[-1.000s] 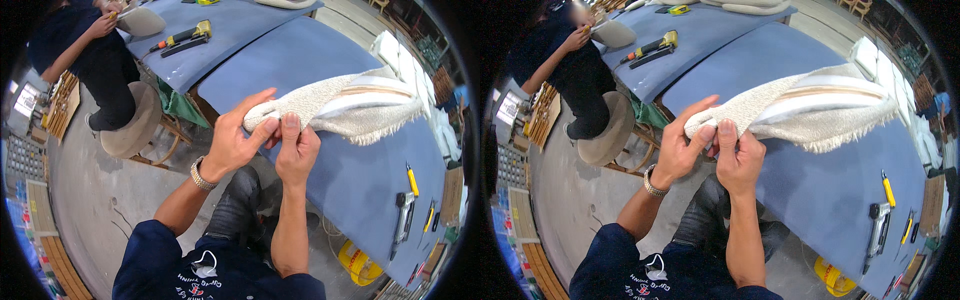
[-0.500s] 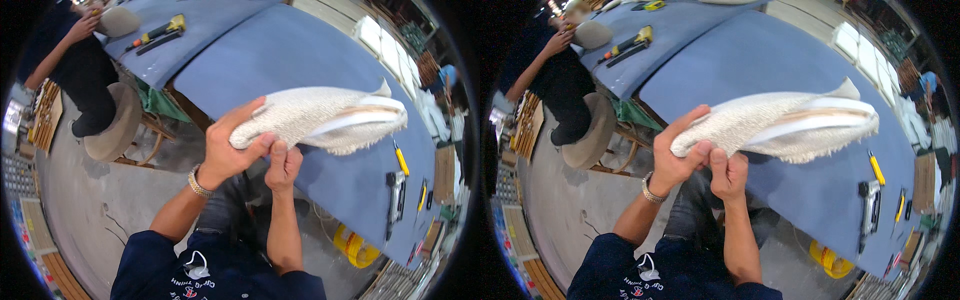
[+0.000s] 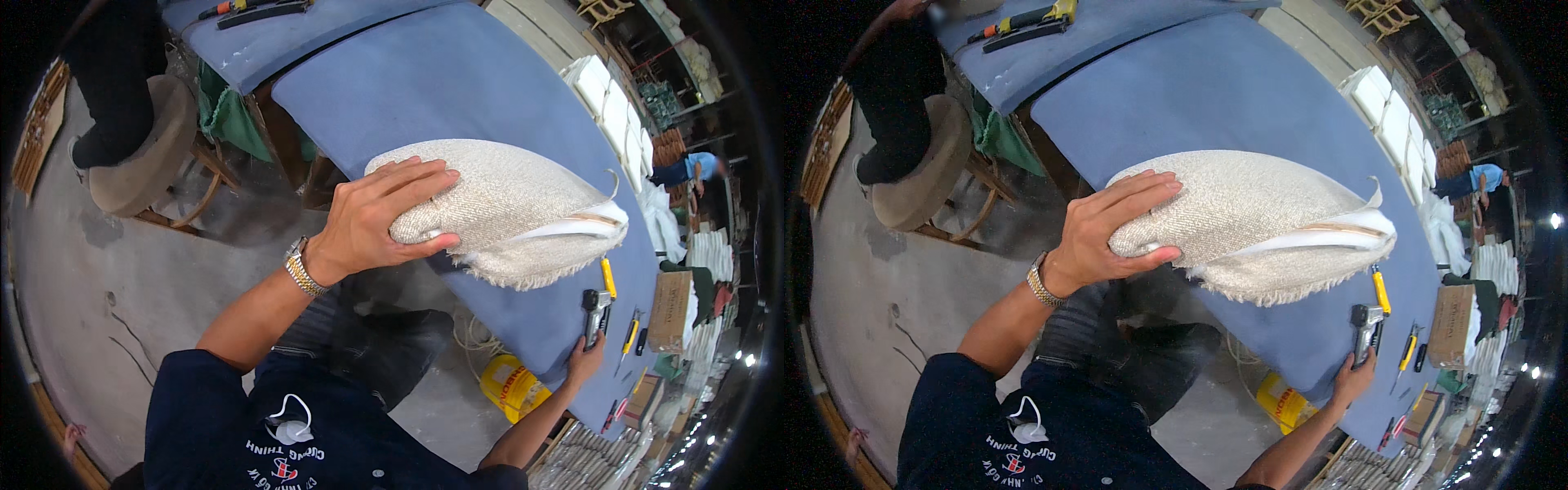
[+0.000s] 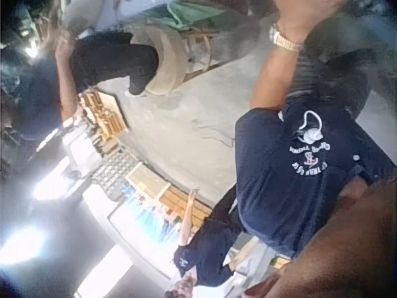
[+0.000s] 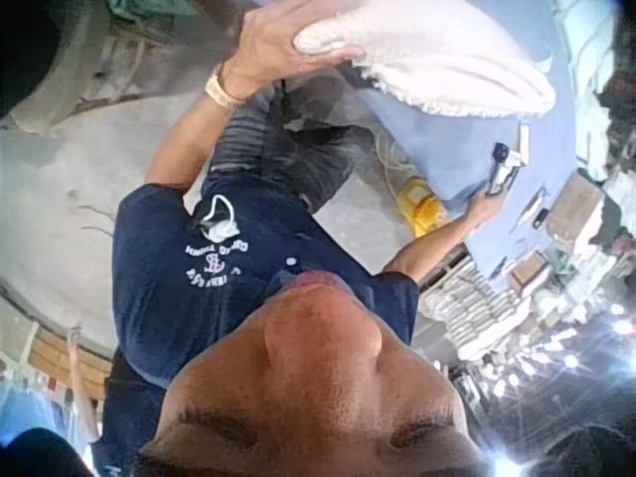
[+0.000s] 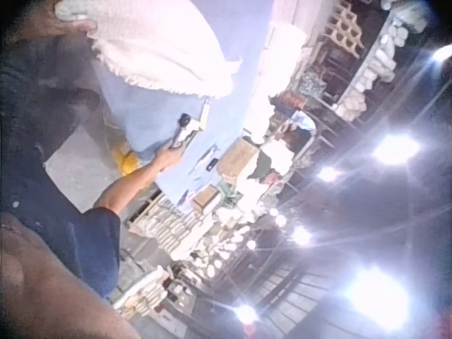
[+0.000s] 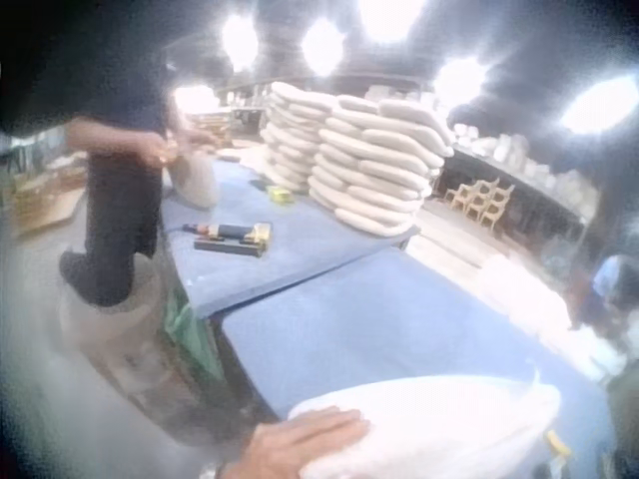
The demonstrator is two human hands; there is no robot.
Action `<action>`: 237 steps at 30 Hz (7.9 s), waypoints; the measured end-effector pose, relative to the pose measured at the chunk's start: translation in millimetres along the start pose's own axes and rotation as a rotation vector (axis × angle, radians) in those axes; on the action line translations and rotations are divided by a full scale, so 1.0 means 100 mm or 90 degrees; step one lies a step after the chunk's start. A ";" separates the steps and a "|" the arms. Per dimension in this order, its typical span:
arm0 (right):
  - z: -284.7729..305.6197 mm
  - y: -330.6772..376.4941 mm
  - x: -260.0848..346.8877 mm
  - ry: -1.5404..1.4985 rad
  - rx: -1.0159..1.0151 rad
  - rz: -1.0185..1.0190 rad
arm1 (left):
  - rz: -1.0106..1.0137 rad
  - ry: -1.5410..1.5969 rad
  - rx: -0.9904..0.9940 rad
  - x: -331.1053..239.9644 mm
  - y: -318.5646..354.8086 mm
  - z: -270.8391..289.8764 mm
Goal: The person staples fabric onto a foam cushion, trims excess fabric with a utility knife, and folds the edges to secure the cover. The person repeats this process on multiple cushions, using a staple gun and utility knife to finish each piece.
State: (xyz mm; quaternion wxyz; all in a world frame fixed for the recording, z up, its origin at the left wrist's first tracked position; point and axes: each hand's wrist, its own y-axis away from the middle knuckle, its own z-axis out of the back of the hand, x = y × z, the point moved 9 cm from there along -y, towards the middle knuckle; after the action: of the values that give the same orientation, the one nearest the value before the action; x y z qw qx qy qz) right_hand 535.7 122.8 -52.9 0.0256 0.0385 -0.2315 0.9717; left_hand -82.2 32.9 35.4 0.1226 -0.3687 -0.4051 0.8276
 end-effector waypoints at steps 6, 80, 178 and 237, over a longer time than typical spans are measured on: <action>-0.09 -0.41 0.36 -0.062 0.204 -0.106 | 0.004 -0.025 0.017 0.03 0.07 -0.03; 1.17 0.56 1.38 -0.132 0.100 -0.023 | -0.142 -0.145 0.246 0.13 0.75 -0.41; -0.02 1.74 2.20 -0.901 -0.303 -0.366 | -0.652 -0.270 0.741 -1.54 0.73 -2.38; 1.13 0.15 2.38 -0.919 -0.096 -0.333 | -0.015 0.116 0.977 -1.50 -0.95 -1.75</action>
State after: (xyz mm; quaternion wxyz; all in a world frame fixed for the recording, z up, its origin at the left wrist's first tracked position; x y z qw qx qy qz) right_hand 304.7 65.9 61.9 0.0995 0.7144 -0.2398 0.6498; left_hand 137.5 120.6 114.6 0.3854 -0.2426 0.2897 0.8418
